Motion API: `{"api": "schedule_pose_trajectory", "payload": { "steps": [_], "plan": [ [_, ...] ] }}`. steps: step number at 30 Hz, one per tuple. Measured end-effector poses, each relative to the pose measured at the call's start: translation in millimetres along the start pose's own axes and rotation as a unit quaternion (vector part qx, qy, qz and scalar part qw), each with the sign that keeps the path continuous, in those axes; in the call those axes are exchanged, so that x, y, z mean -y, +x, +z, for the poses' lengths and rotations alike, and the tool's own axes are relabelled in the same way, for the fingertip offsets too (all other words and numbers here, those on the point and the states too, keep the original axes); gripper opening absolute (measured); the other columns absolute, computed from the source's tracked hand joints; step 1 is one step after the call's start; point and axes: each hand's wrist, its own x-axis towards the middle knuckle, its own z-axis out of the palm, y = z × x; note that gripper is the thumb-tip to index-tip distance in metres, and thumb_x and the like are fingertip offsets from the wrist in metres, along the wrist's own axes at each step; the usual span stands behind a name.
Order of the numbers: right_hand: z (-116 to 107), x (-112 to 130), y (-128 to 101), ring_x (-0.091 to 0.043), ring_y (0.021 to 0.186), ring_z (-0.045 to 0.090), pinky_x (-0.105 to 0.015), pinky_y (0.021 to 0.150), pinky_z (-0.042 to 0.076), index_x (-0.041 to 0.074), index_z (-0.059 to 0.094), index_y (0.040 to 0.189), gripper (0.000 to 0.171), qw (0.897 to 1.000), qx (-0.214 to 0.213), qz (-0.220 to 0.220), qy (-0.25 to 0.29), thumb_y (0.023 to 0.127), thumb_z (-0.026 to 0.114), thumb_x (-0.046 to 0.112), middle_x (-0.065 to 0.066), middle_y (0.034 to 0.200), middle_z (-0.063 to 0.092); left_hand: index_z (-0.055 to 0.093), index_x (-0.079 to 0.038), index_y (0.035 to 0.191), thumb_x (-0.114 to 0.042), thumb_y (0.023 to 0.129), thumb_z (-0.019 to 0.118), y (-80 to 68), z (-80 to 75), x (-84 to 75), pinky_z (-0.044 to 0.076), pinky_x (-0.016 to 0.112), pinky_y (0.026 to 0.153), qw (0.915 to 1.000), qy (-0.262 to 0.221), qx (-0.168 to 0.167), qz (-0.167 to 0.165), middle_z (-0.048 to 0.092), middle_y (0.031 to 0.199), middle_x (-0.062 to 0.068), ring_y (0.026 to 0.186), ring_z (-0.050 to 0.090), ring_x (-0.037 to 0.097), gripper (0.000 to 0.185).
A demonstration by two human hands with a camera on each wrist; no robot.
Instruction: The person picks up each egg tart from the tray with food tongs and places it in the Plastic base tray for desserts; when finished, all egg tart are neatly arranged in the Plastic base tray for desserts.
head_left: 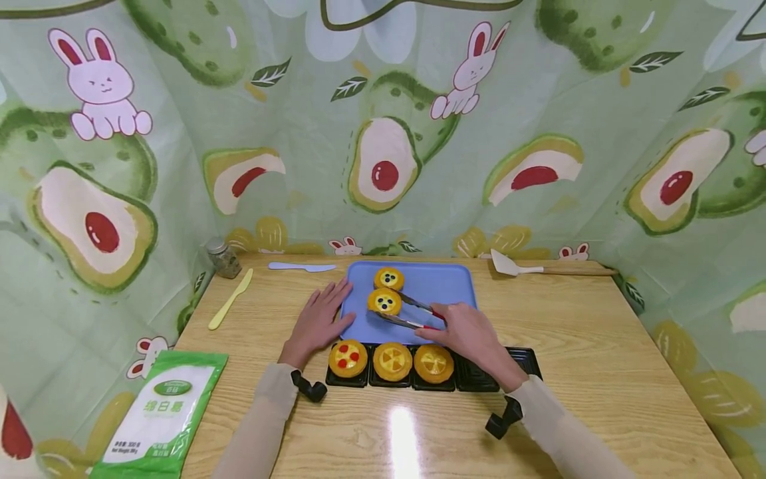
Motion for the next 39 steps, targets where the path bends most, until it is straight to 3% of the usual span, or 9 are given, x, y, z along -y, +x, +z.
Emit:
{"api": "schedule_pose_trajectory", "payload": {
  "steps": [6,11,17,24,31,35,38,39],
  "plan": [
    [-12,1,-15,-0.009,0.047,0.024,-0.026,0.046,0.016,0.013,0.051,0.074,0.055,0.999,-0.032,-0.005,-0.017,0.088,0.077,0.059,0.008,0.059,0.023,0.026,-0.024,0.168,-0.061,0.105,0.043,-0.1,-0.7,-0.7,0.011,0.054,0.129,1.0000,-0.002,0.001,0.003,0.018,0.174,-0.007,0.161,0.017,0.027,0.075],
    [-22,2,-30,-0.009,0.046,0.022,-0.026,0.046,0.014,0.015,0.047,0.072,0.056,0.997,-0.063,-0.006,-0.036,0.085,0.081,0.058,0.009,0.058,0.022,0.025,-0.024,0.168,-0.061,0.105,0.043,-0.4,-0.5,-1.3,0.010,0.053,0.129,1.0000,0.001,0.003,0.000,0.017,0.174,-0.007,0.161,0.016,0.026,0.075],
    [-38,1,-53,-0.009,0.046,0.024,-0.026,0.046,0.015,0.016,0.047,0.072,0.056,0.995,-0.082,0.016,-0.057,0.082,0.083,0.058,0.009,0.057,0.025,0.025,-0.024,0.168,-0.061,0.105,0.042,0.3,0.3,-1.5,0.009,0.054,0.129,1.0000,0.002,0.004,0.000,0.018,0.174,-0.006,0.161,0.016,0.027,0.075],
    [-53,-2,-85,-0.006,0.047,0.027,-0.025,0.046,0.018,0.023,0.051,0.076,0.050,0.994,-0.081,0.049,-0.062,0.083,0.079,0.063,0.012,0.056,0.032,0.026,-0.023,0.168,-0.058,0.106,0.045,-0.6,-1.1,-2.1,0.011,0.055,0.129,1.0000,-0.004,-0.001,0.006,0.021,0.174,-0.003,0.160,0.019,0.029,0.074],
    [-60,-8,-111,-0.008,0.049,0.027,-0.026,0.048,0.018,0.023,0.047,0.072,0.054,0.992,-0.066,0.091,-0.055,0.083,0.078,0.065,0.010,0.056,0.030,0.027,-0.022,0.167,-0.057,0.106,0.046,-2.5,-1.2,-1.8,0.011,0.055,0.129,1.0000,-0.007,0.001,0.003,0.021,0.174,-0.003,0.160,0.019,0.029,0.073],
    [-62,-12,-126,-0.009,0.050,0.032,-0.026,0.048,0.022,0.021,0.065,0.085,0.047,0.990,-0.058,0.117,-0.055,0.083,0.077,0.067,0.009,0.057,0.035,0.028,-0.022,0.167,-0.057,0.106,0.046,-2.1,-1.4,-1.9,0.012,0.056,0.128,0.9999,-0.010,0.000,0.005,0.021,0.174,-0.002,0.160,0.019,0.031,0.073],
    [-64,-14,-137,-0.010,0.050,0.034,-0.027,0.047,0.023,0.021,0.069,0.092,0.045,0.988,-0.051,0.134,-0.059,0.083,0.079,0.064,0.009,0.057,0.038,0.027,-0.022,0.167,-0.059,0.106,0.044,-0.9,-0.6,-1.7,0.011,0.056,0.128,0.9999,-0.010,0.001,0.007,0.019,0.174,-0.004,0.160,0.018,0.030,0.074],
    [-64,-15,-140,-0.010,0.050,0.034,-0.027,0.047,0.023,0.021,0.068,0.087,0.044,0.987,-0.049,0.139,-0.060,0.083,0.080,0.062,0.009,0.057,0.038,0.027,-0.022,0.168,-0.059,0.106,0.044,-0.3,-0.1,-1.8,0.011,0.055,0.129,0.9999,-0.010,0.002,0.006,0.019,0.174,-0.004,0.161,0.018,0.029,0.074]
  ]
}}
